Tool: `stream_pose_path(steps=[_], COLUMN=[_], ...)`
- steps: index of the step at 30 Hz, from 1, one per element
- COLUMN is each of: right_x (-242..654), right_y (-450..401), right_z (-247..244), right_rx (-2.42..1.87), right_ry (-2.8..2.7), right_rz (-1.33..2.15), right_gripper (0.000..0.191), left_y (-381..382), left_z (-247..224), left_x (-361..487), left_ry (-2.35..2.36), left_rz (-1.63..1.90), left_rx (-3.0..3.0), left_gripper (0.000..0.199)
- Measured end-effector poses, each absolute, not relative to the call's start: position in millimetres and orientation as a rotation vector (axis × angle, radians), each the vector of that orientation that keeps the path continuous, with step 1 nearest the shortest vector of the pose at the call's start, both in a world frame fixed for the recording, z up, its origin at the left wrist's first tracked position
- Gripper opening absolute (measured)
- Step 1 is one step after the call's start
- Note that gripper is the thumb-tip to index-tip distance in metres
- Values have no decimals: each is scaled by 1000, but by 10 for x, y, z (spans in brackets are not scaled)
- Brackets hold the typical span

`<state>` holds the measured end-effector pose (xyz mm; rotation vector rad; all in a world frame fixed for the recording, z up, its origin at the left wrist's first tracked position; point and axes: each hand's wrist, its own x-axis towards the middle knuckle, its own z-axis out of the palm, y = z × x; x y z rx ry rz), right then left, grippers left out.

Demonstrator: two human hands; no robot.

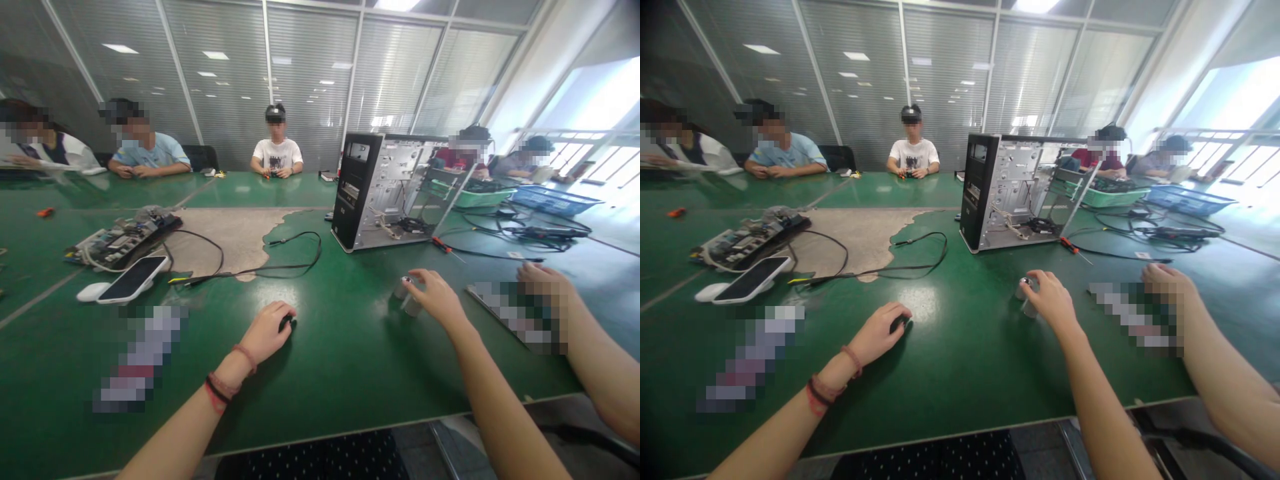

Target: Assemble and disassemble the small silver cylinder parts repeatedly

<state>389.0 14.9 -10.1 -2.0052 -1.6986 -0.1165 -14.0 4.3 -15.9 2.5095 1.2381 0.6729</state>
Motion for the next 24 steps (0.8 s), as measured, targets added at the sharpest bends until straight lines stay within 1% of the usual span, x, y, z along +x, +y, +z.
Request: stream_pose_path(steps=[3,6,11,16,18,21,24], right_x=[3801,3766,3796,3733,3665,3514,3275], right_y=[253,303,289,250,244,244,234], right_z=[-101,-129,-174,-159,-134,-71,4], right_rx=[-2154,-2206,-2261,-2337,-2257,-1987,-1686], right_ry=[-1743,-1714,-1627,-1609,-1648,-1763,-1932], right_rz=[-70,-61,-67,-59,-108,-172,-67], right_gripper=[35,29,32,29,27,29,32], left_y=[45,46,42,44,44,42,39], left_z=[-144,-137,-137,-142,-143,-140,-137], left_x=[-141,-144,-141,-134,-134,-135,-135], left_ry=[1241,1245,1245,1240,1238,1233,1235], left_rz=[677,678,695,685,686,692,691], left_rx=[2501,2495,2481,2489,2492,2487,2483], left_gripper=[21,20,20,21,20,20,21])
